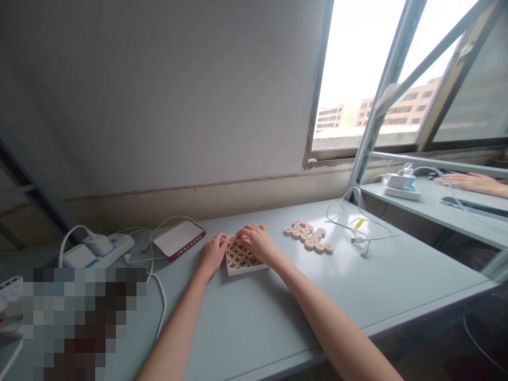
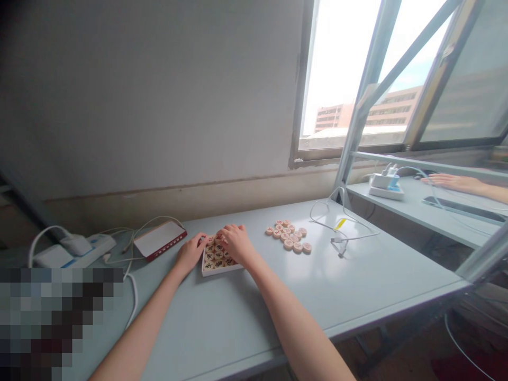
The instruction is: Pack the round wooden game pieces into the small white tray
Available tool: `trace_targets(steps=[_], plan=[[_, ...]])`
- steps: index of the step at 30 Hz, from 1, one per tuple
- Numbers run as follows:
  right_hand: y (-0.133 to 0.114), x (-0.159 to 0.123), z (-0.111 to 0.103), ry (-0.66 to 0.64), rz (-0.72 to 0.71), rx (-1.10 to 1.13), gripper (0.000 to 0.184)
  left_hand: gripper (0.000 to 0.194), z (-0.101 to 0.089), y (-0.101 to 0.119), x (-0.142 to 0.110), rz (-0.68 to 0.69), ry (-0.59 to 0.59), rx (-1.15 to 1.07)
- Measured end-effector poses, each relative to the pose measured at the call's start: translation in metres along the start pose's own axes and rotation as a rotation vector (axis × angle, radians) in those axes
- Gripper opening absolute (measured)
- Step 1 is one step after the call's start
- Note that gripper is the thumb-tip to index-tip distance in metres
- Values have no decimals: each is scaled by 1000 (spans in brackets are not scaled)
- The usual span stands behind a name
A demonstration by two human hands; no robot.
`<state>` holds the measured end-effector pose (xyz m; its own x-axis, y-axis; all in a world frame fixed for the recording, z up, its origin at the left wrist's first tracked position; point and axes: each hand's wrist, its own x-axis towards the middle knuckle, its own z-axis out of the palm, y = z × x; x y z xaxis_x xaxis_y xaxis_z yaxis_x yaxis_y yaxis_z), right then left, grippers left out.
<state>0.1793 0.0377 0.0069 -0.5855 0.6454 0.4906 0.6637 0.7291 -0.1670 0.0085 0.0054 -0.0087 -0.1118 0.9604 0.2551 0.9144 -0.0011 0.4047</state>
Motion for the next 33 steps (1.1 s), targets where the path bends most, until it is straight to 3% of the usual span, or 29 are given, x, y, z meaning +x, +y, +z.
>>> trace_targets(steps=[20,23,26,30,33], plan=[[-1,2,-6,-10,30,-12,20,30,-6,6,-3,-9,-25,7],[11,0,-14,43,123,-48,21,29,-6,6,-3,-13,-26,9],[30,-7,-26,56,316,-153,24,29,-4,5,-2,-14,-29,6],[54,-21,-38,-51,610,-420,17,28,-2,4,0,-10,-19,11],[62,-27,-41,-116,673,-474,22,29,-2,3,-1,-17,-17,17]])
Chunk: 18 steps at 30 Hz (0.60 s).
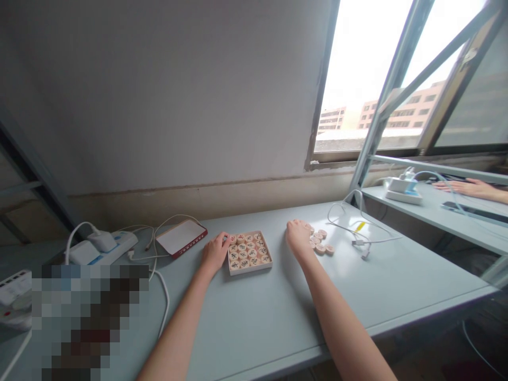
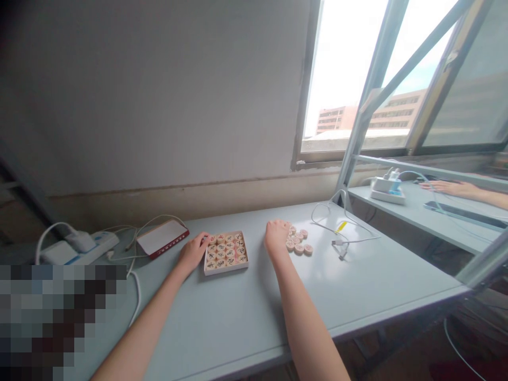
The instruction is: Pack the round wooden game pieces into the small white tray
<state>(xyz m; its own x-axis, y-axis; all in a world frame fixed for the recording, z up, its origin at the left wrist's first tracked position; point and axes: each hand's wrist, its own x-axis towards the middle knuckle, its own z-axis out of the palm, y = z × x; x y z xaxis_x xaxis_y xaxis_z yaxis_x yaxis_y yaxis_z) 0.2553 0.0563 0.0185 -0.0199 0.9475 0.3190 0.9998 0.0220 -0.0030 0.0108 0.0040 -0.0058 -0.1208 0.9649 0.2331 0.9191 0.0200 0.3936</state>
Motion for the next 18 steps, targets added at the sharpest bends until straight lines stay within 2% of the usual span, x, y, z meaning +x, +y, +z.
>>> trace_targets(steps=[2,5,7,10,12,18], plan=[[-1,1,0,-3,-28,36,22,29,-1,0,0,1,-6,-3],[-12,1,-3,89,-107,206,18,29,-2,1,-1,17,-6,-11],[-24,0,-6,126,-252,401,17,29,-2,1,-1,17,-3,-12],[-43,-5,-9,49,-526,648,23,30,-4,3,-2,-10,-12,-7],[-52,-9,-8,7,-601,668,26,30,-4,4,-2,-22,-17,2],[-58,-13,1,-17,-631,597,29,31,-4,3,-3,-1,-5,10]])
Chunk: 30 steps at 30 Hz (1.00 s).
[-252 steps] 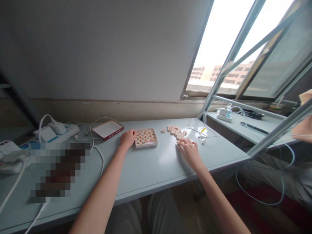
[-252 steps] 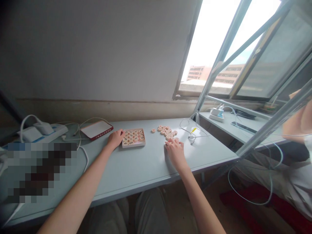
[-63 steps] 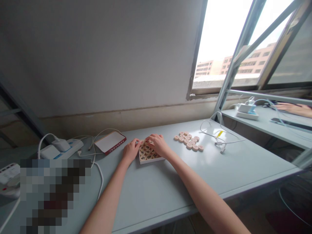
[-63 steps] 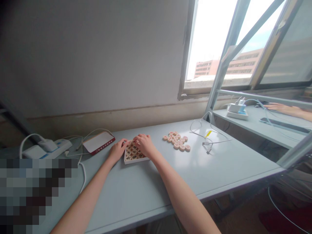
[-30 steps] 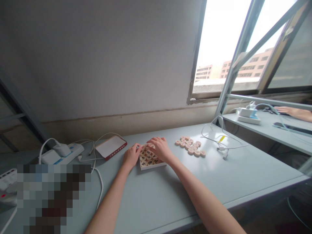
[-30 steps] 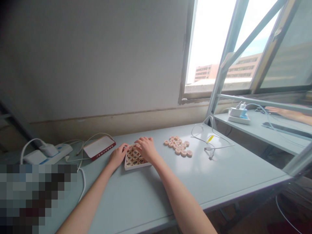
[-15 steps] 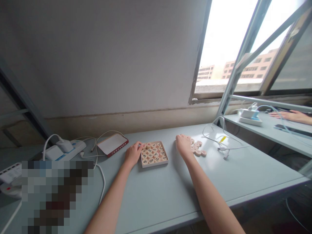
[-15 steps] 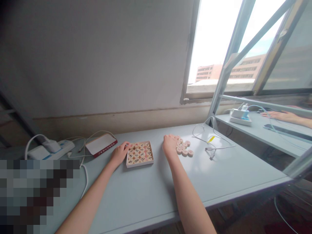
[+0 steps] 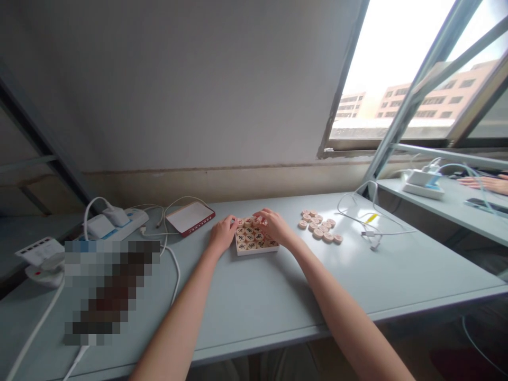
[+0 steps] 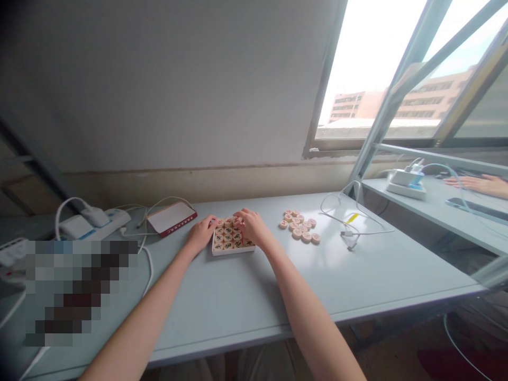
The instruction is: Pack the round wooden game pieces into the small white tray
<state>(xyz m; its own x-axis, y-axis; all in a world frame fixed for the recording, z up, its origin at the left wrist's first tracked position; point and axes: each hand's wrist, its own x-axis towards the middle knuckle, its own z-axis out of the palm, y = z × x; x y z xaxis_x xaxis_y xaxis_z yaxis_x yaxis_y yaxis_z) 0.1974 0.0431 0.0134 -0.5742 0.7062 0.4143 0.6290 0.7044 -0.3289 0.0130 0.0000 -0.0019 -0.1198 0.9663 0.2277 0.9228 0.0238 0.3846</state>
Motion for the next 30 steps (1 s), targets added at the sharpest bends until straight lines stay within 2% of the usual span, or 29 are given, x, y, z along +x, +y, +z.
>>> trace_targets(steps=[6,9,11,14,16,18,21,25,27,30], plan=[[4,0,-5,7,-1,27,24,32,-1,0,-1,-7,-9,1],[4,-2,-15,30,42,-76,23,31,-1,1,-1,-15,-14,9],[6,-5,-24,72,146,-233,21,31,-1,1,-1,-6,-7,14],[15,-12,-36,82,424,-502,21,31,0,-1,-1,17,10,19],[21,-15,-41,-4,610,-603,20,31,1,-2,0,22,16,20],[25,-17,-44,-116,727,-619,22,32,2,-3,0,24,14,18],[28,-16,-45,-213,737,-572,28,32,3,-4,1,34,12,16],[27,-16,-50,-182,691,-548,28,33,3,-4,1,38,16,18],[26,-17,-54,-174,726,-554,29,34,2,-4,0,39,14,19],[25,-19,-57,-237,786,-549,25,35,2,-4,0,37,7,22]])
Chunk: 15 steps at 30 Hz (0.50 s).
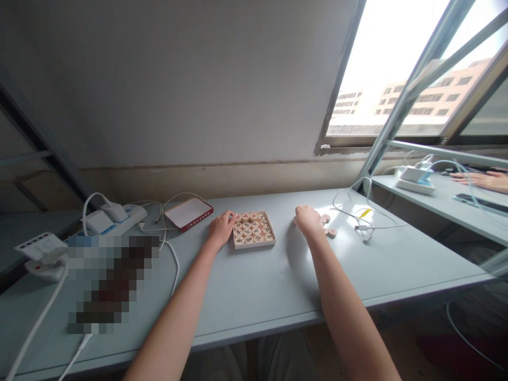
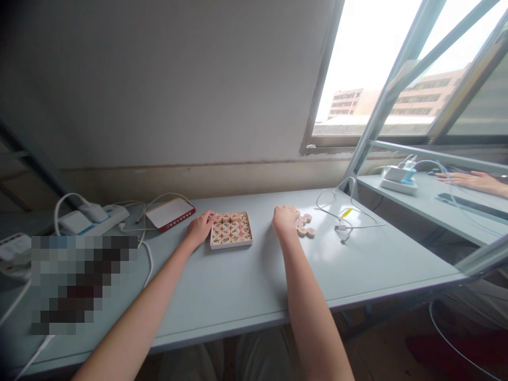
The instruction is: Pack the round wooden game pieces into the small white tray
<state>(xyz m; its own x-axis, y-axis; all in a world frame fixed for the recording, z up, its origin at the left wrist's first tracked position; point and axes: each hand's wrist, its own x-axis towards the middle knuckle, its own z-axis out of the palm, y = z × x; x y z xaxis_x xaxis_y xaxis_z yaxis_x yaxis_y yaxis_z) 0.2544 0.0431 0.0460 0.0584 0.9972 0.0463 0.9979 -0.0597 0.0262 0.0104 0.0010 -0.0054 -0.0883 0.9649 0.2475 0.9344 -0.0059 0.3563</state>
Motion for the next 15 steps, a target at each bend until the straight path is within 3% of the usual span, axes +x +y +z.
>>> trace_targets(steps=[4,8,11,15], plan=[[-7,0,4,66,-105,129,16,37,0,2,0,-21,31,-13],[-24,-1,9,273,-407,375,18,40,-2,3,-1,-109,90,16],[-34,-4,12,324,-539,393,18,41,-4,3,-2,-101,29,75],[-39,-8,17,320,-575,326,15,41,-7,0,-1,-65,-47,43]])
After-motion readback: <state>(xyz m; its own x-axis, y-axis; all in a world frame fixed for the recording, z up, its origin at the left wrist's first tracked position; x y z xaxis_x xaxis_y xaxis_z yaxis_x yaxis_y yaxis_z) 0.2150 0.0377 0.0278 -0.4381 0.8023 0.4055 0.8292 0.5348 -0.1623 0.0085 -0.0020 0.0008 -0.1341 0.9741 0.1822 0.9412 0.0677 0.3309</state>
